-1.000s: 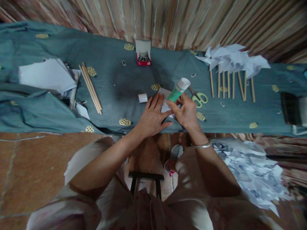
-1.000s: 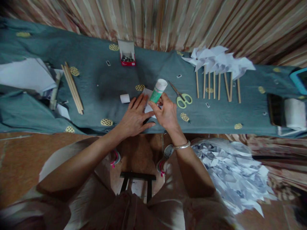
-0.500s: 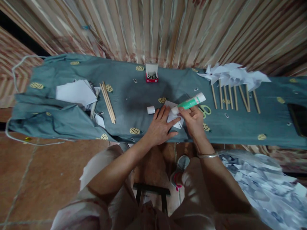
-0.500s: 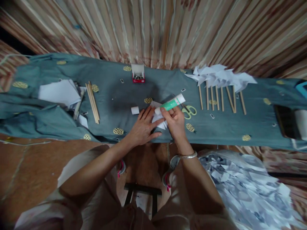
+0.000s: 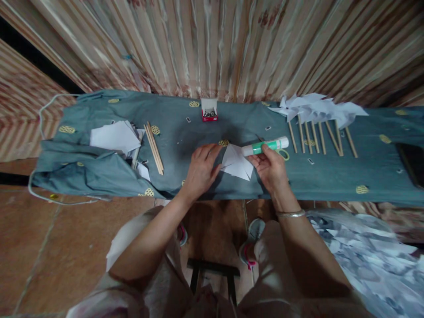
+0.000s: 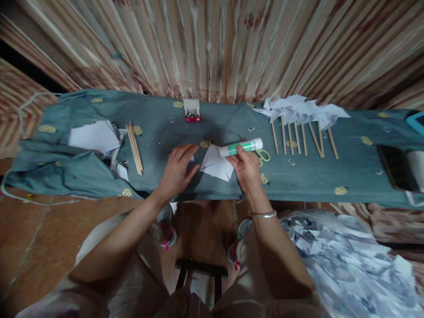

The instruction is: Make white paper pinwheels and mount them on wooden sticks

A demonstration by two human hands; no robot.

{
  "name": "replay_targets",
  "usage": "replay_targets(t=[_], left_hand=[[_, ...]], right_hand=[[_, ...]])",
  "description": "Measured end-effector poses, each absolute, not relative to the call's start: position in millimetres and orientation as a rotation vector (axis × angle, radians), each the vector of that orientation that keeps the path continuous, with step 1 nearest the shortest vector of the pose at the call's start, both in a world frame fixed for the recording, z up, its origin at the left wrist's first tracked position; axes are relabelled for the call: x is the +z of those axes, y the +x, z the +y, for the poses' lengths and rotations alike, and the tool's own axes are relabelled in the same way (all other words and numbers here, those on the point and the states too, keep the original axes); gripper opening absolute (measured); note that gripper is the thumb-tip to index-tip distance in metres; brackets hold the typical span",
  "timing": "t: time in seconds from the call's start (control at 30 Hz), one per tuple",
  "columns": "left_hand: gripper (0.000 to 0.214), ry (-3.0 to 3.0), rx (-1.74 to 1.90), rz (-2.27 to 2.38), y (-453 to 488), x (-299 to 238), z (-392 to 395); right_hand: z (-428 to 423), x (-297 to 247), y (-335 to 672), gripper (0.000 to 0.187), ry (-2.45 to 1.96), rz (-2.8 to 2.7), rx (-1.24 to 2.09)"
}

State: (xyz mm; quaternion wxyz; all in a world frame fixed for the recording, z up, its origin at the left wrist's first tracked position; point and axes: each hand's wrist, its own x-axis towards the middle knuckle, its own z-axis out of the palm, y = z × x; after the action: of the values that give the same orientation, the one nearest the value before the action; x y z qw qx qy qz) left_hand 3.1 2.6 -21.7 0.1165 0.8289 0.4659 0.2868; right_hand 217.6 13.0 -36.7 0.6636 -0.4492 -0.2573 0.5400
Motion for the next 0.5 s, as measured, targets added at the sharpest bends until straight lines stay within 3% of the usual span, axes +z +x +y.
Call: replay_targets(t=[0.17,0.37,0.5], left_hand=[[0.053,2.312,0.759,1.557,-11,-33,13],[0.033,2.305,0.71,1.551,-7,-37,16],[0.031,2.276,0.76,1.487,0,-32,13]], right_hand=[[11,-35,217,0.031,-1.013,-0.6,1.231],[9,-37,216,0.029,-1.052,-0.623,1.251],[7,-35,216,0.029,-1.065,-0.591,1.252]])
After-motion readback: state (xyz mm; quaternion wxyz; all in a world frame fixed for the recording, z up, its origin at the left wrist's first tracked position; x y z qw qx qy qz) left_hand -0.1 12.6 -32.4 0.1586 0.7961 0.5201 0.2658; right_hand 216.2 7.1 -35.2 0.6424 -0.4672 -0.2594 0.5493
